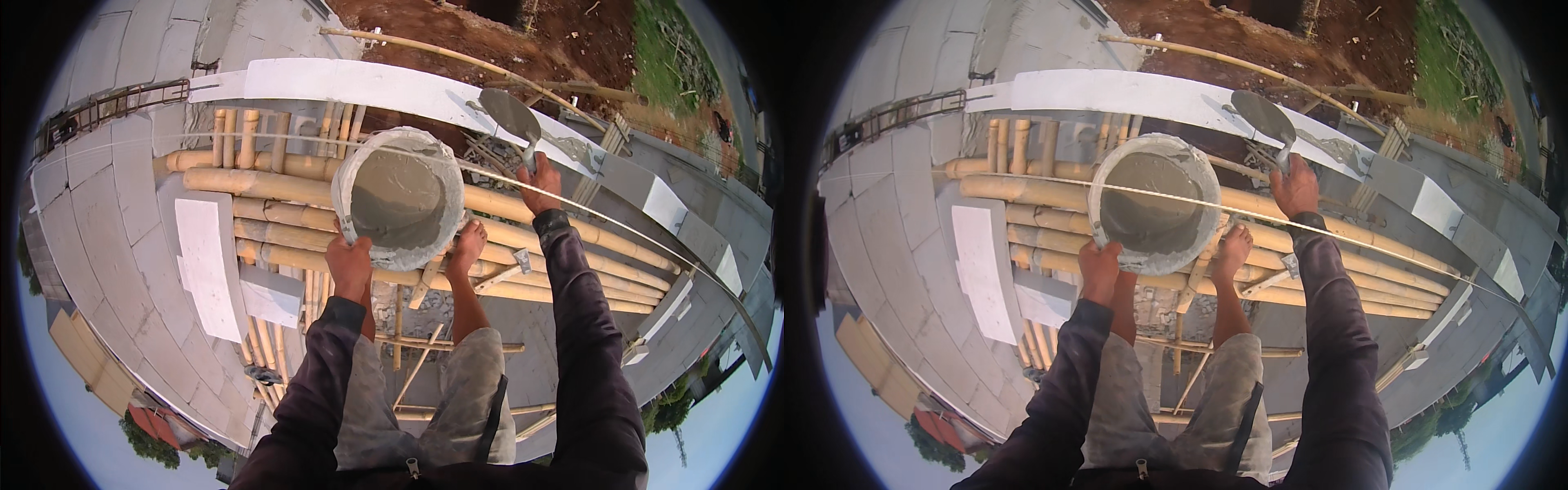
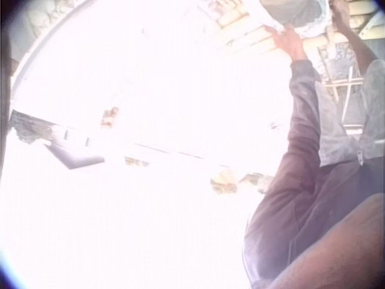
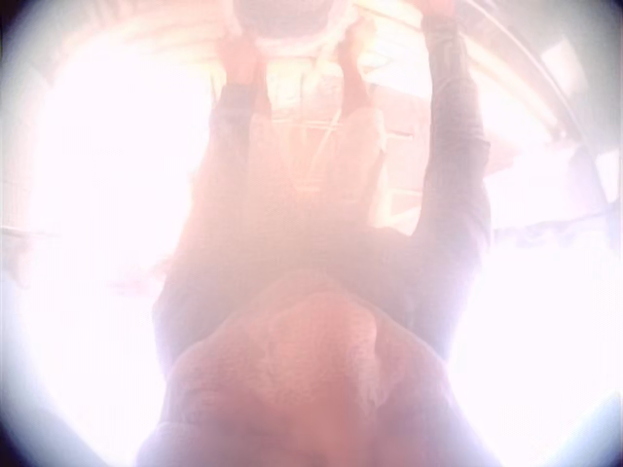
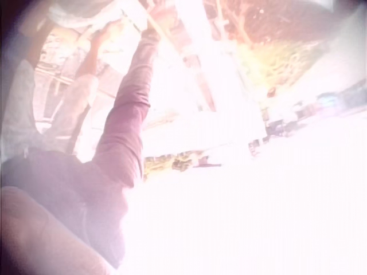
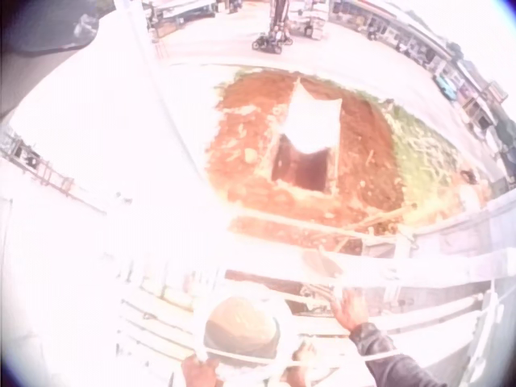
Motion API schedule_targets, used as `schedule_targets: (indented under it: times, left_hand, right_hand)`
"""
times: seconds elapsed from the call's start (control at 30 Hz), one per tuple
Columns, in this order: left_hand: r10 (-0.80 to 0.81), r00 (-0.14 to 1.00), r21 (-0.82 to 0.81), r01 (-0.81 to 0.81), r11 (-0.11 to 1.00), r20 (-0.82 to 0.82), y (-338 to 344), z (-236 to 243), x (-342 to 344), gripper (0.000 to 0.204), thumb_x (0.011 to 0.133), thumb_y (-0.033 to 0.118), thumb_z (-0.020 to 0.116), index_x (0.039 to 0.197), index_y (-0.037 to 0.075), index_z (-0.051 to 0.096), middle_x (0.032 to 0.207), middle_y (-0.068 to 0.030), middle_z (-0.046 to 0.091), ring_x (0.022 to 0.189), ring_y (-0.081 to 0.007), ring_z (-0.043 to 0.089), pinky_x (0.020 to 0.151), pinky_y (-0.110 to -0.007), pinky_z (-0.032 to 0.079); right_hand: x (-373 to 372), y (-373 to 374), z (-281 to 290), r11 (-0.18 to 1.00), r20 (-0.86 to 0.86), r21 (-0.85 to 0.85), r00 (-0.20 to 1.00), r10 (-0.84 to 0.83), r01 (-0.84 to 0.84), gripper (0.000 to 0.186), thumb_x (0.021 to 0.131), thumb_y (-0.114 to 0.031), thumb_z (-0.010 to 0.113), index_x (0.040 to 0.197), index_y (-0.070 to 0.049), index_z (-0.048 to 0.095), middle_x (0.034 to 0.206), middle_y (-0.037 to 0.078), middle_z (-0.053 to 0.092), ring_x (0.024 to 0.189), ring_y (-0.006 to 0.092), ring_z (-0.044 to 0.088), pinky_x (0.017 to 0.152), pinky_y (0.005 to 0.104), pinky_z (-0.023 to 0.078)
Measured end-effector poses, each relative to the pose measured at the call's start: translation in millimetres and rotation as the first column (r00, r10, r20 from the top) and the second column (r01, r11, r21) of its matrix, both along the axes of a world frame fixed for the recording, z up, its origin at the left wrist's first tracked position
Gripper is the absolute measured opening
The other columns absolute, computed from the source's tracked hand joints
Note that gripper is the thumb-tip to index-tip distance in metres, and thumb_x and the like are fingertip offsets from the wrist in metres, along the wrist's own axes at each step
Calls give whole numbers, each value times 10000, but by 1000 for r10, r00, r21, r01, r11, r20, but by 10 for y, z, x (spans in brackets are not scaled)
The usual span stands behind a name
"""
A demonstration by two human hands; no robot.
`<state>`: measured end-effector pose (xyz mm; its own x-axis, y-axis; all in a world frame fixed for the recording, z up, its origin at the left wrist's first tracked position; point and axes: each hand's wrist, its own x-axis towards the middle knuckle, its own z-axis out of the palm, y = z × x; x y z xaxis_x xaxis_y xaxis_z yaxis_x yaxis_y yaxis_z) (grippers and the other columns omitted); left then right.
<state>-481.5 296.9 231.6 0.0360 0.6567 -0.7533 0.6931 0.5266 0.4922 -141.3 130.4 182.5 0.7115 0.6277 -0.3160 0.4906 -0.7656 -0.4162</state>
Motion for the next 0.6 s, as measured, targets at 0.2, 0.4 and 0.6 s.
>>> schedule_targets:
  times: [0.2, 0.4, 0.6]
  left_hand:
    - [89, 996, 43, -90, 995, 19, 205, 192, -215, 134, 785, 43, 618, 857, -34, 701, 670, -21, 637, 621, -90, 548, 602, -304, 463]
    - [70, 994, 107, -61, 992, -80, 386, 278, -514, 169, 769, 66, 623, 879, -30, 709, 727, -79, 696, 675, -130, 614, 659, -325, 496]
    - [93, 990, 96, -83, 992, -102, 501, 182, -702, 201, 755, 74, 645, 902, -45, 712, 762, -69, 704, 712, -143, 619, 698, -333, 482]
  right_hand:
    - [-285, 704, -448, 983, 116, 108, 984, 138, -151, 280, 841, -189, 671, 1023, -24, 538, 978, 227, 616, 896, 452, 628, 742, 522, 513]
    - [-703, 1318, -525, 961, 84, 159, 973, 213, -224, 254, 862, -176, 644, 1015, -20, 515, 975, 222, 617, 889, 434, 635, 741, 506, 520]
    - [-806, 1589, -626, 953, 52, 103, 958, 281, -285, 257, 871, -177, 625, 994, 11, 501, 973, 240, 610, 871, 443, 632, 758, 511, 518]
